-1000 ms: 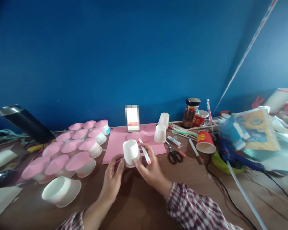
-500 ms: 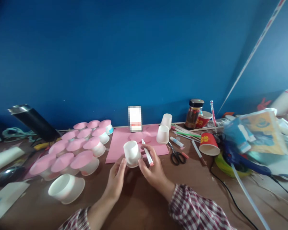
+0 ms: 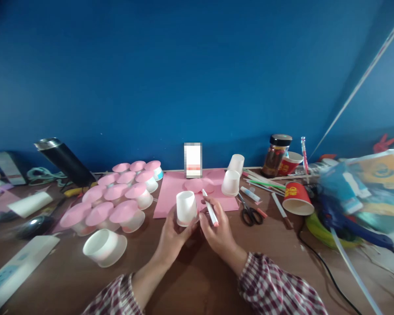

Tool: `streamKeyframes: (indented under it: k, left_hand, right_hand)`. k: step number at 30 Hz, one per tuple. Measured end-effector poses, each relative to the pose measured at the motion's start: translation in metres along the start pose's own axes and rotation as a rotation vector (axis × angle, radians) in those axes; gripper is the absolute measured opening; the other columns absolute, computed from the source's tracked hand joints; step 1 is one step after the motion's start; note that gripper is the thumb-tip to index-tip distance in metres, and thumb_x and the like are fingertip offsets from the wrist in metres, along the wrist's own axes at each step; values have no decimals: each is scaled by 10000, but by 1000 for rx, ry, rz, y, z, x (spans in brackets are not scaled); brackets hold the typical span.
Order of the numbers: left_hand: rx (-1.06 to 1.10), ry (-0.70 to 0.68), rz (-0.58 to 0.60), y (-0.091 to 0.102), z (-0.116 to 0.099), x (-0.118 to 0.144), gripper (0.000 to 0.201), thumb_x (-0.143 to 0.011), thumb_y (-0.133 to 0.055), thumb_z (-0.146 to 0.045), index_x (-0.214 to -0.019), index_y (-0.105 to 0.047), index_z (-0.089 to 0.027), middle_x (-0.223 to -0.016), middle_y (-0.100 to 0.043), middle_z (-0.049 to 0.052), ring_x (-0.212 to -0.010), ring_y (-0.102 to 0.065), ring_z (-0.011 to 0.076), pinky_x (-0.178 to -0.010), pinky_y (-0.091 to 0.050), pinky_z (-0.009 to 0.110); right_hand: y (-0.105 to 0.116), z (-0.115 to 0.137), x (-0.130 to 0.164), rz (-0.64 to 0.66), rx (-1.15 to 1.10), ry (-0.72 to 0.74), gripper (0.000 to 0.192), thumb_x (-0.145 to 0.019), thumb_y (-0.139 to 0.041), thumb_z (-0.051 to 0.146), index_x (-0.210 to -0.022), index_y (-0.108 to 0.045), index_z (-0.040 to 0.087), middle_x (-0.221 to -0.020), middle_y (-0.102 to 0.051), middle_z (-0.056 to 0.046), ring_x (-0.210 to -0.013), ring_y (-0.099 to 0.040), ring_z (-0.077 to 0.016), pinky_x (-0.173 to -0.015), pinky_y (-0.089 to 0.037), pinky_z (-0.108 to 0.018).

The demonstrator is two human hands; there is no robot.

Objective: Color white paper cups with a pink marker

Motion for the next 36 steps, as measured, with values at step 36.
streamKeyframes:
  k: [36]
  left_hand:
    - [-149,4,-27,1,-4,-2,536,-699,-688,-379,-1152,-500,-162,-1031,-654,88,-928,-632,223,-794,-506,322]
  right_hand:
    - [-5,-3,1,46,112,43,325,-937,-419,243,-1256,-467,204,-1113,-634,-97,-1057,-600,-203,-883,-502,-320]
Point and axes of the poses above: each hand's wrist, its own x-axis away from the middle knuckle, its own y-axis out of the back of the hand, z = x × y, the point moved 7 cm from there along -x, towards the middle knuckle
